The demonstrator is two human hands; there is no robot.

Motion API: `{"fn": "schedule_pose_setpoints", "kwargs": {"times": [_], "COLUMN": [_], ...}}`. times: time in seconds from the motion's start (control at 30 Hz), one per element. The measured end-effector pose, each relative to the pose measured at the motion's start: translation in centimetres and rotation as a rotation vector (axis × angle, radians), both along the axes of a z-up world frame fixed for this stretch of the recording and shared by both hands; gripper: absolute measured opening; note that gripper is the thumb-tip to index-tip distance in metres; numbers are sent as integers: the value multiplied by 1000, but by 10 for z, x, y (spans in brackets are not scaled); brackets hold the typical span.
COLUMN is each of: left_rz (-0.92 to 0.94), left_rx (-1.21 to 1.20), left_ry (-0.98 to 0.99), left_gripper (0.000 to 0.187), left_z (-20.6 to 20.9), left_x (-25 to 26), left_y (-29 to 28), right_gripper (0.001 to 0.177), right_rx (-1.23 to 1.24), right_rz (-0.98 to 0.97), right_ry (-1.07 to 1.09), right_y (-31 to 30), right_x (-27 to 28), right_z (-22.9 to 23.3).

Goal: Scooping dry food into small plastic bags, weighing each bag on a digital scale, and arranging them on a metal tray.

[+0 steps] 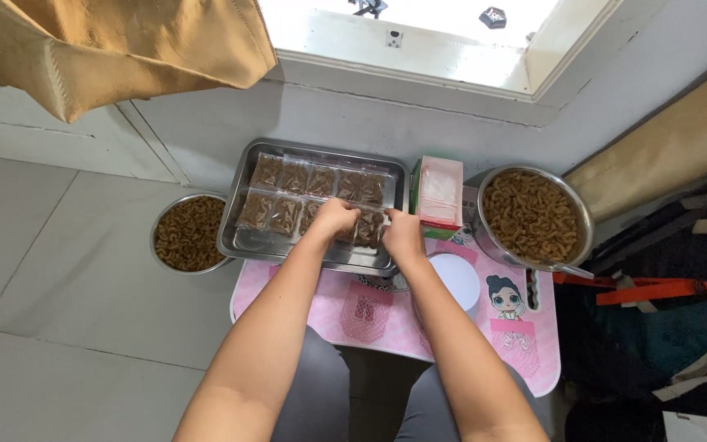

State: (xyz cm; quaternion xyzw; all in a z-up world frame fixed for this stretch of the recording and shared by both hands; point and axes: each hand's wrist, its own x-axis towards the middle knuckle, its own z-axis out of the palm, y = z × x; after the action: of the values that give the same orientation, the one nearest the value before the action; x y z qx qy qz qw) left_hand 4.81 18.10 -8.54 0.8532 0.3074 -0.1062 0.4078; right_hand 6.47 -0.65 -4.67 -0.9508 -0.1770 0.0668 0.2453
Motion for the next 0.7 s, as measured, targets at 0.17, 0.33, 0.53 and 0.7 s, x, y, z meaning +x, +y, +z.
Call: {"fn": "schedule_pose_setpoints", "kwargs": {"times": [0.17, 0.33, 0.53, 0.7], "left_rz": [-51, 2, 50, 173], "left_rx": [0, -81, -80, -314], "left_ry": [55, 44, -112, -350], "left_gripper": [36, 26, 32, 23], "left_z": [20, 55, 40, 38], "left_x": [-16, -39, -29, -23], "left_y": [-16, -31, -5, -10], "right_gripper": [45, 65, 69, 46], "right_rx": [-174, -330, -346, 163], "right_rz": [338, 536, 569, 481], "right_ry": [-28, -46, -22, -222], "right_y": [10, 5, -2, -39], "right_x": [-41, -64, -66, -36], "right_z": [18, 19, 34, 32]}}
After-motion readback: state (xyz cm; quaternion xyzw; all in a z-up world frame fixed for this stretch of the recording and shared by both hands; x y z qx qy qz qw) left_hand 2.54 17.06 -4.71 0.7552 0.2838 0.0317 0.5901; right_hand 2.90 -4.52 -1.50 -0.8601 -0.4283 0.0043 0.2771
